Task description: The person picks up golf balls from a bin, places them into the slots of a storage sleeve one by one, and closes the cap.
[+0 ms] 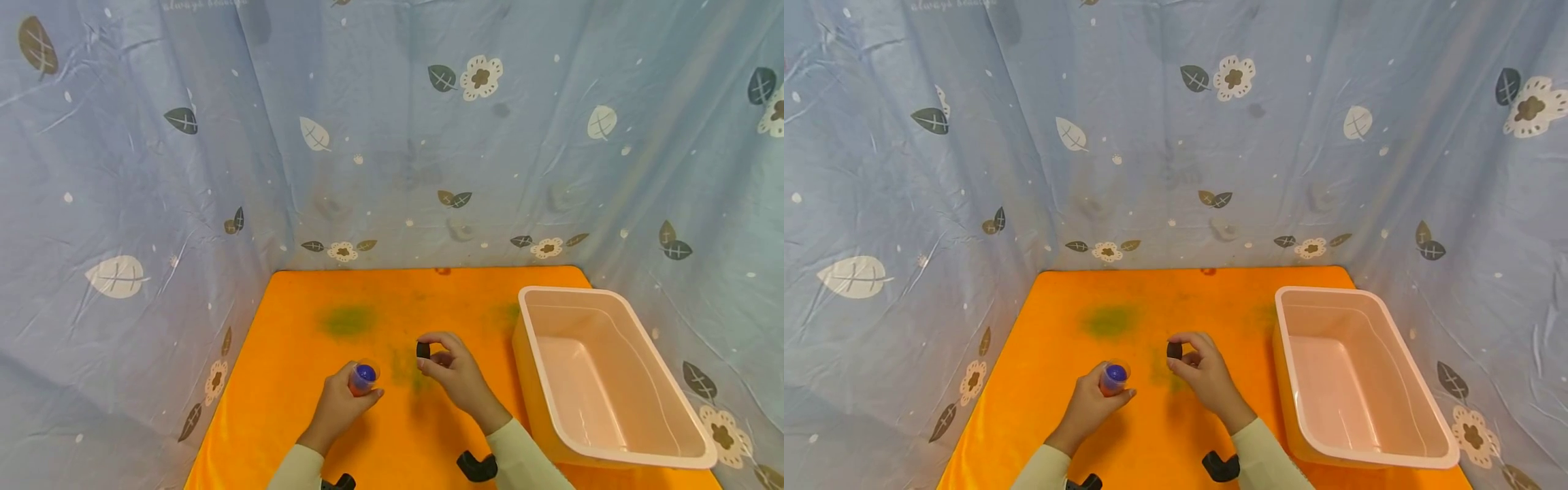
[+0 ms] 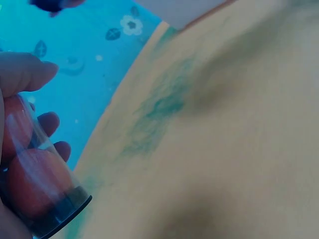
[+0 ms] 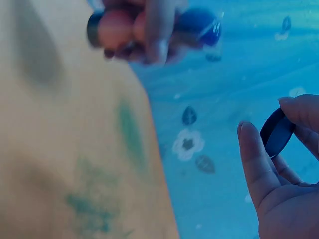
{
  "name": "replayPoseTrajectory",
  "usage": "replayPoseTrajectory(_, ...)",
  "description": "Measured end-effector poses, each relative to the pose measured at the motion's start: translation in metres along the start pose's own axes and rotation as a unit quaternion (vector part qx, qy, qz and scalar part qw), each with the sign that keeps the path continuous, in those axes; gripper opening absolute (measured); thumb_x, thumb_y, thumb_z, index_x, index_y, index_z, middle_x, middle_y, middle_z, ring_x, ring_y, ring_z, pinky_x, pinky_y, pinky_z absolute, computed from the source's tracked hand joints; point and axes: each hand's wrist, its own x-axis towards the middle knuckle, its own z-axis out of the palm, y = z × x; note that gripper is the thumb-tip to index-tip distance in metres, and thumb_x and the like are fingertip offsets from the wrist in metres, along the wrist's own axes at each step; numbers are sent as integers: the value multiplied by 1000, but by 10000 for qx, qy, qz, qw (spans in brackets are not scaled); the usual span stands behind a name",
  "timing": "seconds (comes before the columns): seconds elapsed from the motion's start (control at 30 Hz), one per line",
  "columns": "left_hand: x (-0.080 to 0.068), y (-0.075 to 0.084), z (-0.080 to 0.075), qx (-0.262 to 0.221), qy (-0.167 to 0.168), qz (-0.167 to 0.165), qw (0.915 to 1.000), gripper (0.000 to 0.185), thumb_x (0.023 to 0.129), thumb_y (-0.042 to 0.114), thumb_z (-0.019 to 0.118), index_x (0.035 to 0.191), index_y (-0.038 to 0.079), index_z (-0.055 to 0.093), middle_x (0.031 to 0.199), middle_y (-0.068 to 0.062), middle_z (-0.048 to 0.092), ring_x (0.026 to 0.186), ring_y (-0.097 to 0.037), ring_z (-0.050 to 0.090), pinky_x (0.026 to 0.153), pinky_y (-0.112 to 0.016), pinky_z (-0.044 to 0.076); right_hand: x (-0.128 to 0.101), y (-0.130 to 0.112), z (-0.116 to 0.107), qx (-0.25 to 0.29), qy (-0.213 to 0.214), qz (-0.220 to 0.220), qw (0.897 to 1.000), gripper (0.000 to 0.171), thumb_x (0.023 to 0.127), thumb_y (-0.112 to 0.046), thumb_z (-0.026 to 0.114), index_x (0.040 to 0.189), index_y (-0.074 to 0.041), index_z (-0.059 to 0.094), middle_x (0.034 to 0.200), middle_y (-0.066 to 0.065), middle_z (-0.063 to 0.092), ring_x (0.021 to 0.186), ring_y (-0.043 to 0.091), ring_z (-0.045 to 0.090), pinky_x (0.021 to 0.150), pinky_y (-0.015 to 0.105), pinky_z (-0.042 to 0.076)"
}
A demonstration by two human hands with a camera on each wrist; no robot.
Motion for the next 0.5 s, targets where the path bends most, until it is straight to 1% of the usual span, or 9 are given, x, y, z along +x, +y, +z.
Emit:
replayPoseTrajectory(0.1, 2, 3, 6, -71, -144, 100, 9998, 36, 89, 23, 95, 114, 17, 70, 98, 8, 74, 90, -14, 72, 81, -36, 58, -1, -10, 3, 131, -192, -159, 9996, 34, 107, -12, 74, 139, -12, 64, 139, 20, 50, 98, 39, 71, 88, 38, 61)
replayPoseTrajectory(0.17, 3, 5, 10, -130, -261, 186, 9994, 36, 90, 23, 95, 115, 17, 70, 100, 2, 76, 91, -15, 73, 81, -35, 59, -2, -15, 5, 222, -336, -248, 9989, 34, 107, -10, 73, 140, -10, 63, 139, 20, 51, 98, 35, 73, 89, 38, 61)
replayPoseTrajectory(0.23, 4, 7, 14, -168, -359, 308, 9987, 36, 90, 22, 94, 117, 18, 69, 103, -2, 76, 91, -15, 73, 81, -35, 59, -2, -19, 7, 294, -511, -301, 9978, 34, 108, -10, 72, 140, -9, 62, 136, 20, 55, 97, 35, 73, 86, 38, 61)
replayPoseTrajectory(0.3, 4, 9, 17, -233, -450, 443, 9977, 36, 91, 19, 93, 117, 18, 69, 103, -4, 76, 90, -15, 73, 80, -34, 60, -2, -22, 10, 360, -686, -294, 9966, 34, 108, -9, 71, 140, -7, 63, 128, 20, 61, 94, 35, 73, 83, 37, 61)
replayPoseTrajectory(0.33, 4, 10, 18, -260, -482, 515, 9972, 36, 91, 19, 93, 117, 18, 69, 103, -4, 76, 90, -15, 73, 79, -34, 60, -3, -22, 11, 362, -758, -290, 9960, 34, 108, -9, 71, 140, -7, 63, 124, 20, 64, 93, 34, 74, 81, 37, 61)
replayPoseTrajectory(0.4, 5, 11, 21, -284, -545, 649, 9960, 35, 91, 17, 93, 117, 19, 69, 102, 1, 76, 88, -14, 73, 77, -33, 60, -3, -23, 14, 302, -884, -242, 9953, 34, 107, -10, 72, 140, -7, 65, 118, 17, 68, 89, 31, 73, 77, 35, 60)
replayPoseTrajectory(0.43, 5, 12, 22, -280, -573, 733, 9953, 34, 91, 16, 93, 116, 19, 69, 101, 4, 76, 87, -14, 73, 76, -33, 60, -4, -23, 15, 247, -937, -215, 9951, 34, 107, -10, 73, 140, -7, 66, 118, 16, 69, 88, 28, 73, 76, 35, 59)
replayPoseTrajectory(0.5, 5, 14, 24, -276, -659, 782, 9944, 33, 91, 17, 93, 115, 20, 70, 101, 7, 75, 86, -14, 73, 74, -33, 60, -4, -23, 17, 111, -1020, -178, 9946, 35, 106, -11, 74, 141, -9, 68, 121, 15, 71, 87, 28, 72, 76, 34, 59)
